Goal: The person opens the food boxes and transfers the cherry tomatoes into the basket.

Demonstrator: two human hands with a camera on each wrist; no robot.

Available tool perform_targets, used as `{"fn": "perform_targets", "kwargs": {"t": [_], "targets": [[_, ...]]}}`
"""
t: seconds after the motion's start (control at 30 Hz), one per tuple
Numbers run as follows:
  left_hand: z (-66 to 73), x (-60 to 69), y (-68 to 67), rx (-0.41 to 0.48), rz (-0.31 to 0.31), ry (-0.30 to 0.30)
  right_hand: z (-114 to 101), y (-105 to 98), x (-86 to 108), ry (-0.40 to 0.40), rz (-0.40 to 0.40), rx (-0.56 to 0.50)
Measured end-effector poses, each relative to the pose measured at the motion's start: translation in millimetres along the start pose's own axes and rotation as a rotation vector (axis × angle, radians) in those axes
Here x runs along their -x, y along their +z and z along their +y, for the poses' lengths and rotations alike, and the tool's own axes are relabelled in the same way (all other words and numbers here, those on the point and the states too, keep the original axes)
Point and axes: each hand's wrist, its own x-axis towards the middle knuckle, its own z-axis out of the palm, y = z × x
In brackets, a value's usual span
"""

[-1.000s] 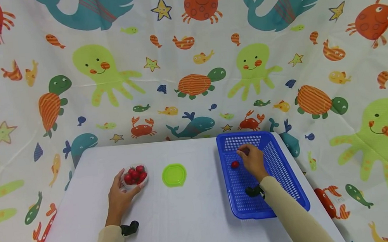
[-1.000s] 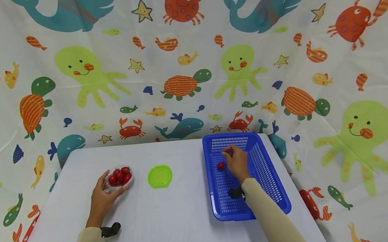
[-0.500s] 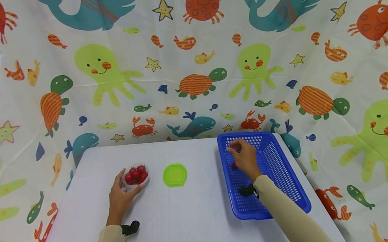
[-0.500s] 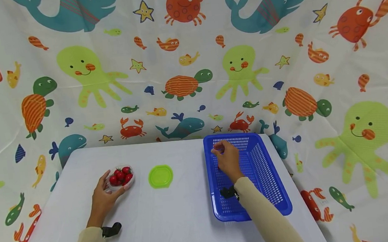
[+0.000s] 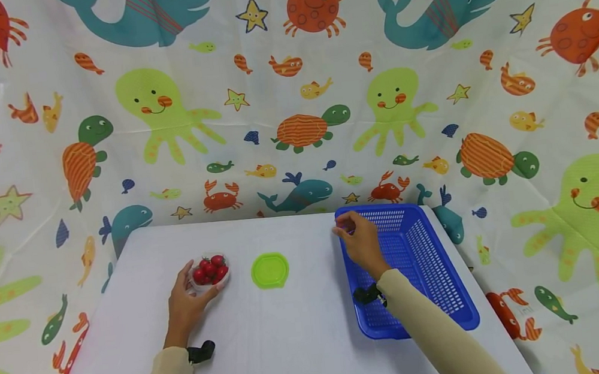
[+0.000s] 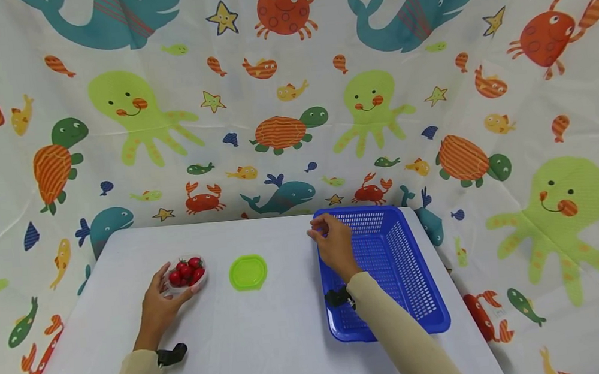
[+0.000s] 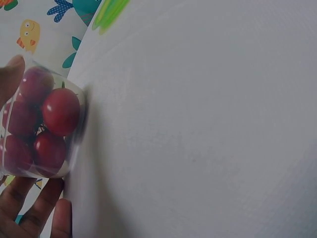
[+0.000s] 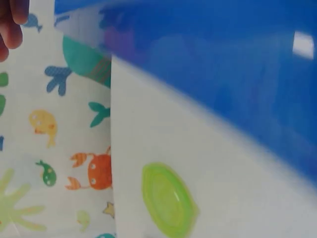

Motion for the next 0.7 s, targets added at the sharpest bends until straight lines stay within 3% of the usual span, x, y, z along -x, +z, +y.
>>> {"fn": "perform_targets", "kwargs": {"t": [0.7], "targets": [[2.4, 0.0, -0.4, 0.004, -0.004, -0.007, -31.7, 33.7, 1.6, -0.039, -0.062, -0.050]]}}
